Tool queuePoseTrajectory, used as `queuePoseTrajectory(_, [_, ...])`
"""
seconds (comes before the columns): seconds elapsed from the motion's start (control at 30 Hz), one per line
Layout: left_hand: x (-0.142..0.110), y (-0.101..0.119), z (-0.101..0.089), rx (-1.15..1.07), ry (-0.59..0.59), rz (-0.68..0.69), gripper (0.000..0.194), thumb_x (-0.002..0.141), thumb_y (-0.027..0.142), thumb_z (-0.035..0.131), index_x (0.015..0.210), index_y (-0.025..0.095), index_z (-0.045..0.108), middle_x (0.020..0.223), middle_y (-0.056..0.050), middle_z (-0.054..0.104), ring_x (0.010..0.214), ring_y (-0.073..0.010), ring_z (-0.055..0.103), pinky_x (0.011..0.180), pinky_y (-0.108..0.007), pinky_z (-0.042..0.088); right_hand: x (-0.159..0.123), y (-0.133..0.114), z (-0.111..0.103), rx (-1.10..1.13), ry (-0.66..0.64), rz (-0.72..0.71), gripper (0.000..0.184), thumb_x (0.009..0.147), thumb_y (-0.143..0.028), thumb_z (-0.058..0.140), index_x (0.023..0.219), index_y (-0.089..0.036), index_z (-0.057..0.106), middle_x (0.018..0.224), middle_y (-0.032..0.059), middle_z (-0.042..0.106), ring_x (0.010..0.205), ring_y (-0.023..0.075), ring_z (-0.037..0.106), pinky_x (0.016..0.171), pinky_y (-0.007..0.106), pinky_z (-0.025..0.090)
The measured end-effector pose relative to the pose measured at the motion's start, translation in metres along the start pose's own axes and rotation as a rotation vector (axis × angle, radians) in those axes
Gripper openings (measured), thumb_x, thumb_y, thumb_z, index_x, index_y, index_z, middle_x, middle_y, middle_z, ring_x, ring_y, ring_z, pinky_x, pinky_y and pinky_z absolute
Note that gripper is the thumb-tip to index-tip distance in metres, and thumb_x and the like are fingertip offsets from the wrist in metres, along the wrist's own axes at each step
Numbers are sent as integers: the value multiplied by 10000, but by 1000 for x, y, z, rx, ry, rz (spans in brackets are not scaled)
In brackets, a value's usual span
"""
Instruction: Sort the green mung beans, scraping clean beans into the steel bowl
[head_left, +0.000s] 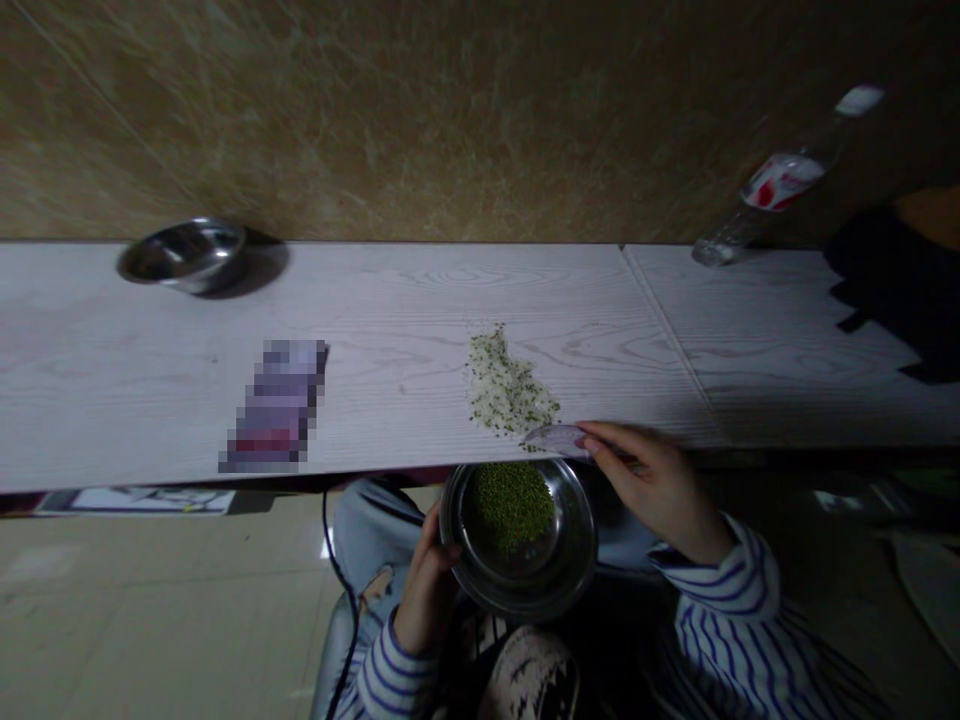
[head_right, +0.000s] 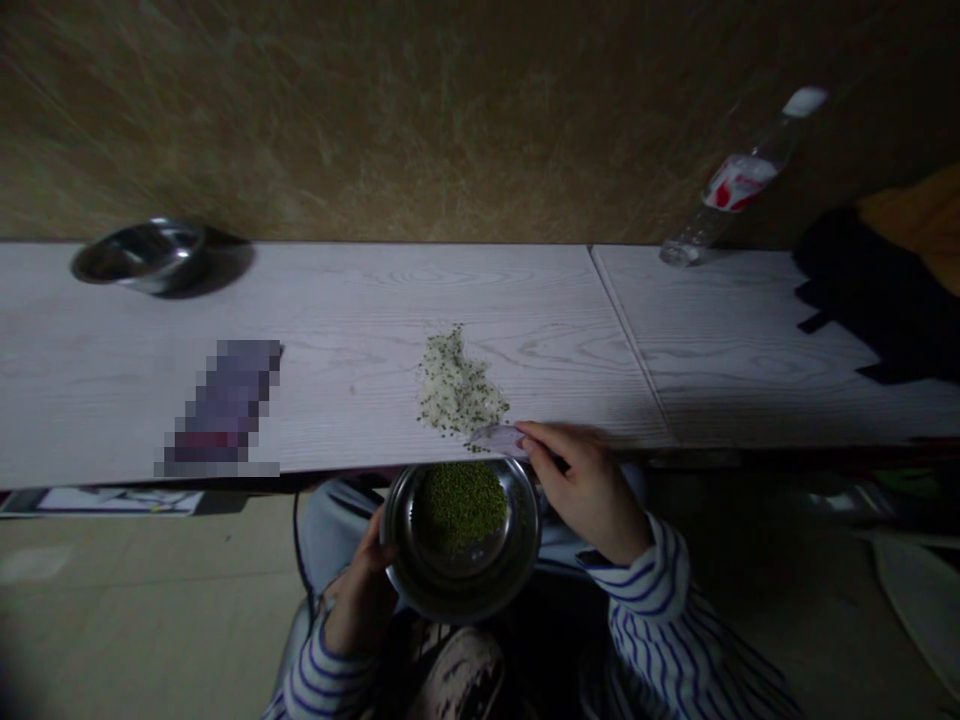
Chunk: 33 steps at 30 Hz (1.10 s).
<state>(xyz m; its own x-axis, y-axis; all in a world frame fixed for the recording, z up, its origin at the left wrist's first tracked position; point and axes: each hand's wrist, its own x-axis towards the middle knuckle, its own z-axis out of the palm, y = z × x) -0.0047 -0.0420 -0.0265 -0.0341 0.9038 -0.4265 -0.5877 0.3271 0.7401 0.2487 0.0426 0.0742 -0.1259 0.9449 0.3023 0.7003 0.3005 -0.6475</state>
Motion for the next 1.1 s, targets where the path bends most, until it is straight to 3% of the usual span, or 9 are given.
queuePoseTrajectory(0.7, [-1,4,2,-17,7,9,445,695,302,735,1139,277,764,1197,-49,740,1291,-366,537,1076,-466,410,3,-19,1,-31,-71,-125,213,936,-205,607,1070,-252,766,968,37,812,853,196,761,816,324,603])
queuePoseTrajectory(0.93, [-1,6,4,-18,25,0,476,679,298,734,1153,260,756,1202,-66,740,1241,-371,568,1029,-472,449,2,-13,1,-42,28,-87,232,953,-222,582,1107,-236,755,1018,57,809,898,208,765,837,335,617])
queuePoseTrajectory(1.1, [-2,8,4,-4,12,10,498,702,307,713,1197,249,738,1241,-78,729,1255,-369,556,1038,-473,441,4,-19,8,-84,-5,-165,234,957,-207,579,1110,-238,754,999,63,811,881,213,766,822,350,614])
